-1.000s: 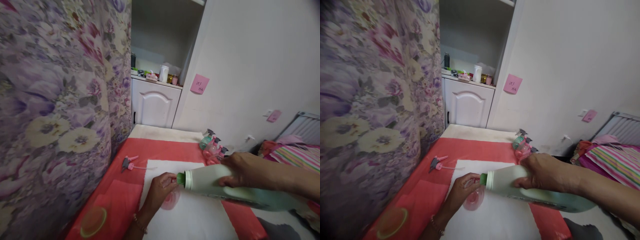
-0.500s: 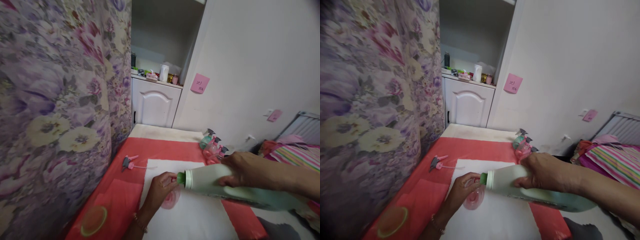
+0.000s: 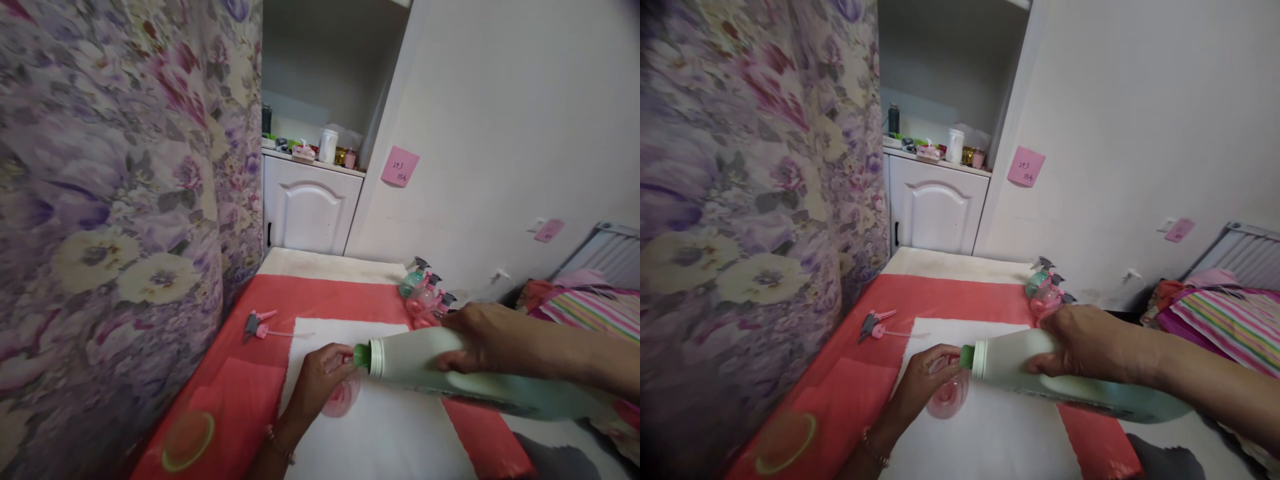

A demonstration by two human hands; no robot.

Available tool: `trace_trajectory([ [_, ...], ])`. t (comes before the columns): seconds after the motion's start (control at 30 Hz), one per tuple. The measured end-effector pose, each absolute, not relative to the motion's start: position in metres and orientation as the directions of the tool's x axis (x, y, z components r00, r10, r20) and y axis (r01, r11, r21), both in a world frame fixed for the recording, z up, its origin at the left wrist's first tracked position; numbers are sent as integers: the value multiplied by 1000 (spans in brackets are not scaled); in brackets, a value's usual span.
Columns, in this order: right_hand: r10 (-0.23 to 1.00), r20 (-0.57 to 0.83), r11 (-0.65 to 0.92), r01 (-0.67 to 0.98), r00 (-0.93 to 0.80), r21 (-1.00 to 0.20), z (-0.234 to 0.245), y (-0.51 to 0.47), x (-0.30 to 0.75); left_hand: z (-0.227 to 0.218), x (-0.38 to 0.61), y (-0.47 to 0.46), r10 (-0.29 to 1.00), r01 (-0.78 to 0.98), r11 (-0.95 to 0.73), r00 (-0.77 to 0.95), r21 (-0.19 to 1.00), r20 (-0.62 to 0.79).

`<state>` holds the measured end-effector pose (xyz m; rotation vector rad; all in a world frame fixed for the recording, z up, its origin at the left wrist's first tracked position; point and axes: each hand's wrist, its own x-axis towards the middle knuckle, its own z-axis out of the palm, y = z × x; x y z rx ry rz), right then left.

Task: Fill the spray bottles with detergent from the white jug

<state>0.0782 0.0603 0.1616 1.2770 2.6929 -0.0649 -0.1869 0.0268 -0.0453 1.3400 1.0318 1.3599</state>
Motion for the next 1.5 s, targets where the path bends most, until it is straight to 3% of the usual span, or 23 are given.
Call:
trace_trajectory([
  [1.1,754,-140,656,743,-641,130,163,59,77,-48,-189,27,975,-36,-217,40,976,218],
  [1.5,753,-130,658,747,-646,98,164,60,77,-42,-187,26,976,-35,-214,37,976,215],
])
